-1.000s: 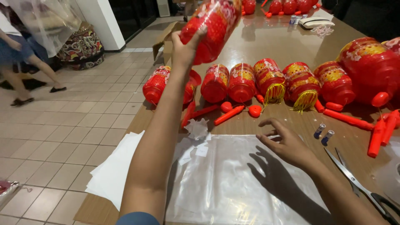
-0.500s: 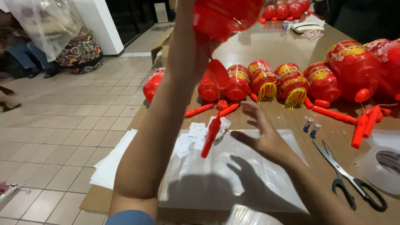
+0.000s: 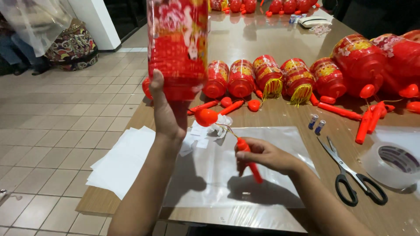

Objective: Assembling a red Chinese lantern by inserting batteries into the handle and attaching it to the lantern body.

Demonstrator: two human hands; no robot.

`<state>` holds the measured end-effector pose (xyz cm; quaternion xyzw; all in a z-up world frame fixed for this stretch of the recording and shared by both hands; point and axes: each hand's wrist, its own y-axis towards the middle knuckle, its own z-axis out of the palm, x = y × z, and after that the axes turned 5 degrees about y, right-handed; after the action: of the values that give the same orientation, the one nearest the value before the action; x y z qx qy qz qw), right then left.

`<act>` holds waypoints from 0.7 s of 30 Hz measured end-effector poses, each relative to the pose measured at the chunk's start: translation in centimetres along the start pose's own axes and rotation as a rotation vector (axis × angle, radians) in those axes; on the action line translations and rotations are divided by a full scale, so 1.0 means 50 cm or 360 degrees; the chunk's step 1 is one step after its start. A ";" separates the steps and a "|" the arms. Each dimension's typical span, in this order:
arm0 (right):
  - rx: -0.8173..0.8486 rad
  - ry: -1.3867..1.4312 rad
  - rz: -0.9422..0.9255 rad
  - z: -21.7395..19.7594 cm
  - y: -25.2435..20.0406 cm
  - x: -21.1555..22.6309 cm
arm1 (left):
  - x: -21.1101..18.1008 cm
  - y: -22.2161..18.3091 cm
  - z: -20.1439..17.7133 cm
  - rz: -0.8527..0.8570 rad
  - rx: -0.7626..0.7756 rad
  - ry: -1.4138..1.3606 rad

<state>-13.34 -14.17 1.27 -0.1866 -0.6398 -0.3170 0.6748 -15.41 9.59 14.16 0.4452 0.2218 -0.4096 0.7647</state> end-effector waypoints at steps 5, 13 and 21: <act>-0.0287 -0.0167 0.0187 -0.085 -0.029 0.021 | 0.118 -0.004 -0.117 -0.0500 -0.0293 0.0587; -0.0167 -0.0305 0.0490 -0.118 -0.099 0.050 | 0.130 -0.040 -0.134 -0.0901 0.0443 0.1426; -0.0454 -0.0109 0.0209 -0.164 -0.097 0.006 | 0.160 -0.044 -0.164 -0.0939 0.0703 0.1680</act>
<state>-10.43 -23.16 -0.11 -0.3327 -0.5973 -0.3533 0.6385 -12.49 12.64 3.27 0.6542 0.5918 -0.3646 0.2981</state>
